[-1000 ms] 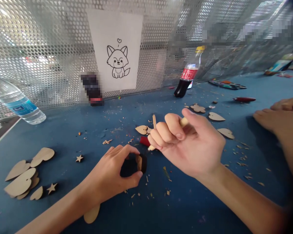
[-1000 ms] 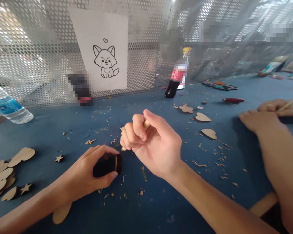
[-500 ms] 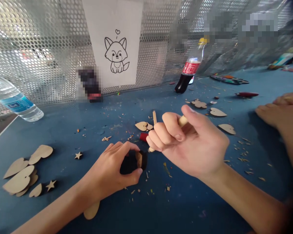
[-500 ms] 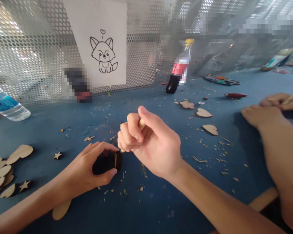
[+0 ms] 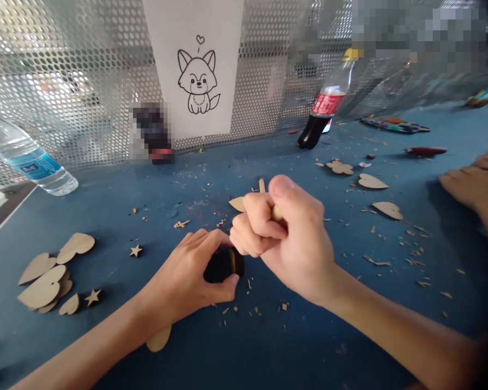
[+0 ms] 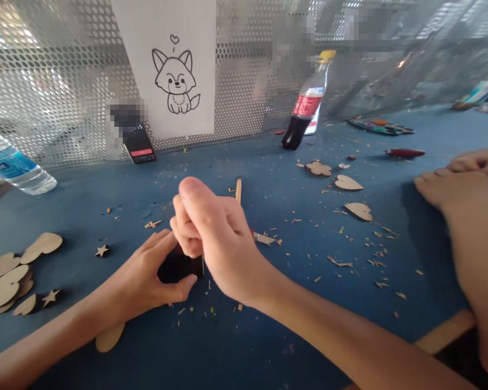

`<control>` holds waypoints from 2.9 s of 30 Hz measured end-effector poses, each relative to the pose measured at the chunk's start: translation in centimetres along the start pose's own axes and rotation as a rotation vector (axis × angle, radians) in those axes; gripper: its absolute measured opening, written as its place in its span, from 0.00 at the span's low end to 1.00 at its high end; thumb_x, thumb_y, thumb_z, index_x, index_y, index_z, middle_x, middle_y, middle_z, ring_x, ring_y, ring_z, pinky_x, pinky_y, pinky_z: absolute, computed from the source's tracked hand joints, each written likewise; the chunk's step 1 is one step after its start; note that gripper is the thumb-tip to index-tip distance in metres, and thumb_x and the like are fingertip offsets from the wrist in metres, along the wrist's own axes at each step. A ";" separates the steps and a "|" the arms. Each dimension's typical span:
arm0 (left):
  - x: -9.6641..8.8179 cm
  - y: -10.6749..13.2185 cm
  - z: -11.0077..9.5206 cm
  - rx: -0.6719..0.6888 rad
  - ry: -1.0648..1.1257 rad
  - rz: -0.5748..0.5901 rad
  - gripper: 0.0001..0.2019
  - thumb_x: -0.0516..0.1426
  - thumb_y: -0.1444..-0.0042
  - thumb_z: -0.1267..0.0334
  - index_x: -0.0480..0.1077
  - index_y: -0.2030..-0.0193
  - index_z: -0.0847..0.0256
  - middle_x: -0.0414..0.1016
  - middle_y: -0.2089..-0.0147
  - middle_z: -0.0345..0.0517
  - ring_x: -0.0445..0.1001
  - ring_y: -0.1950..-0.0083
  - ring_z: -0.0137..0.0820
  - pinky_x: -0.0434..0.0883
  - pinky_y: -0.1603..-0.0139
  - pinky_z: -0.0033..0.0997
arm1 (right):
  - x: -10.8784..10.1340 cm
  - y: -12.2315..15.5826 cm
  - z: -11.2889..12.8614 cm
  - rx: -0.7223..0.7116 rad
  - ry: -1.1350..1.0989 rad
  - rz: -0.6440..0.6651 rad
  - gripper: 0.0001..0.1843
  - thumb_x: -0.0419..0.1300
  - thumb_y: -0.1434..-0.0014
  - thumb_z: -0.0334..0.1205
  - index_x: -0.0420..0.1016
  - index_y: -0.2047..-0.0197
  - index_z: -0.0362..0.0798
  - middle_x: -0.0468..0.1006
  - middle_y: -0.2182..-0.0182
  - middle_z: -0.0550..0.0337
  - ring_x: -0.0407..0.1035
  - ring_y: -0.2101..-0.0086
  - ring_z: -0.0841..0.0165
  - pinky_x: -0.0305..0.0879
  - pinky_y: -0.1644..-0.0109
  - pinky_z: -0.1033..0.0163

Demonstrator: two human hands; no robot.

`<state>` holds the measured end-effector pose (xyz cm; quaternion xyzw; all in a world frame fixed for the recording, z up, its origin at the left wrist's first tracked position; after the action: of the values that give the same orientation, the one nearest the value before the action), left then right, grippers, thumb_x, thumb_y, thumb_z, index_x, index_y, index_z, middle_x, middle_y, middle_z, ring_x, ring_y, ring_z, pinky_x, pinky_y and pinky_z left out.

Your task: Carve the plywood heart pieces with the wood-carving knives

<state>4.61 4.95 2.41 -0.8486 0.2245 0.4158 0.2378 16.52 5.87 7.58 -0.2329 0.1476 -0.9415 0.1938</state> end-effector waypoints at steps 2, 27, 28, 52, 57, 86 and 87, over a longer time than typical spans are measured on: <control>0.1 0.0 0.0 0.000 -0.005 0.000 0.12 0.59 0.48 0.65 0.67 0.56 0.56 0.73 0.61 0.41 0.71 0.59 0.37 0.70 0.55 0.41 | 0.4 -0.3 -0.3 -0.021 0.032 -0.026 0.30 0.52 0.30 0.52 0.48 0.80 0.49 0.47 0.83 0.69 0.42 0.83 0.75 0.43 0.77 0.61; 0.4 0.0 0.1 0.002 -0.011 -0.014 0.15 0.62 0.50 0.67 0.66 0.55 0.57 0.74 0.61 0.39 0.71 0.59 0.36 0.68 0.54 0.38 | 0.0 0.9 3.4 -0.281 0.128 -0.262 0.37 0.58 0.35 0.59 0.43 0.82 0.47 0.40 0.85 0.71 0.40 0.85 0.78 0.44 0.80 0.63; 0.4 0.0 0.1 0.003 -0.011 -0.018 0.16 0.62 0.50 0.67 0.66 0.55 0.57 0.74 0.61 0.39 0.71 0.59 0.35 0.68 0.54 0.37 | -0.2 0.8 4.0 -0.269 0.139 -0.290 0.37 0.59 0.35 0.59 0.42 0.81 0.47 0.39 0.85 0.71 0.40 0.86 0.77 0.45 0.80 0.63; 0.1 0.3 -0.6 0.085 -0.147 -0.083 0.16 0.58 0.48 0.66 0.70 0.51 0.55 0.73 0.53 0.42 0.70 0.54 0.37 0.66 0.51 0.42 | -2.1 0.2 1.5 -0.036 0.015 -0.205 0.33 0.53 0.35 0.61 0.50 0.82 0.48 0.43 0.86 0.69 0.41 0.83 0.74 0.44 0.76 0.62; 0.6 0.2 0.0 0.048 -0.135 -0.021 0.16 0.59 0.48 0.63 0.68 0.52 0.57 0.73 0.57 0.41 0.69 0.57 0.37 0.66 0.54 0.40 | -2.3 0.5 -0.6 0.166 -0.141 -0.158 0.28 0.51 0.38 0.55 0.47 0.82 0.49 0.42 0.86 0.68 0.41 0.83 0.73 0.45 0.76 0.61; 0.9 -0.1 0.5 0.039 -0.203 0.021 0.14 0.62 0.44 0.54 0.62 0.64 0.58 0.67 0.64 0.39 0.66 0.62 0.36 0.62 0.60 0.38 | -0.5 0.9 -1.8 0.070 -0.036 -0.032 0.29 0.53 0.36 0.51 0.47 0.83 0.48 0.45 0.83 0.68 0.44 0.82 0.74 0.46 0.75 0.61; 0.9 -0.1 0.5 0.043 -0.212 0.014 0.14 0.62 0.44 0.54 0.62 0.65 0.57 0.67 0.65 0.39 0.66 0.62 0.35 0.62 0.60 0.37 | -0.4 0.9 -2.0 0.077 -0.031 -0.037 0.29 0.53 0.36 0.50 0.46 0.83 0.48 0.45 0.84 0.68 0.43 0.82 0.75 0.46 0.75 0.62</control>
<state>4.87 5.12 1.42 -0.7930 0.2129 0.4999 0.2756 16.12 5.66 5.36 -0.2425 0.1038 -0.9462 0.1876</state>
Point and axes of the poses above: each hand's wrist, its own y-axis away from the middle knuckle, its own x-axis out of the palm, z = x × y, the point moved 6 cm from there along -y, towards the middle knuckle
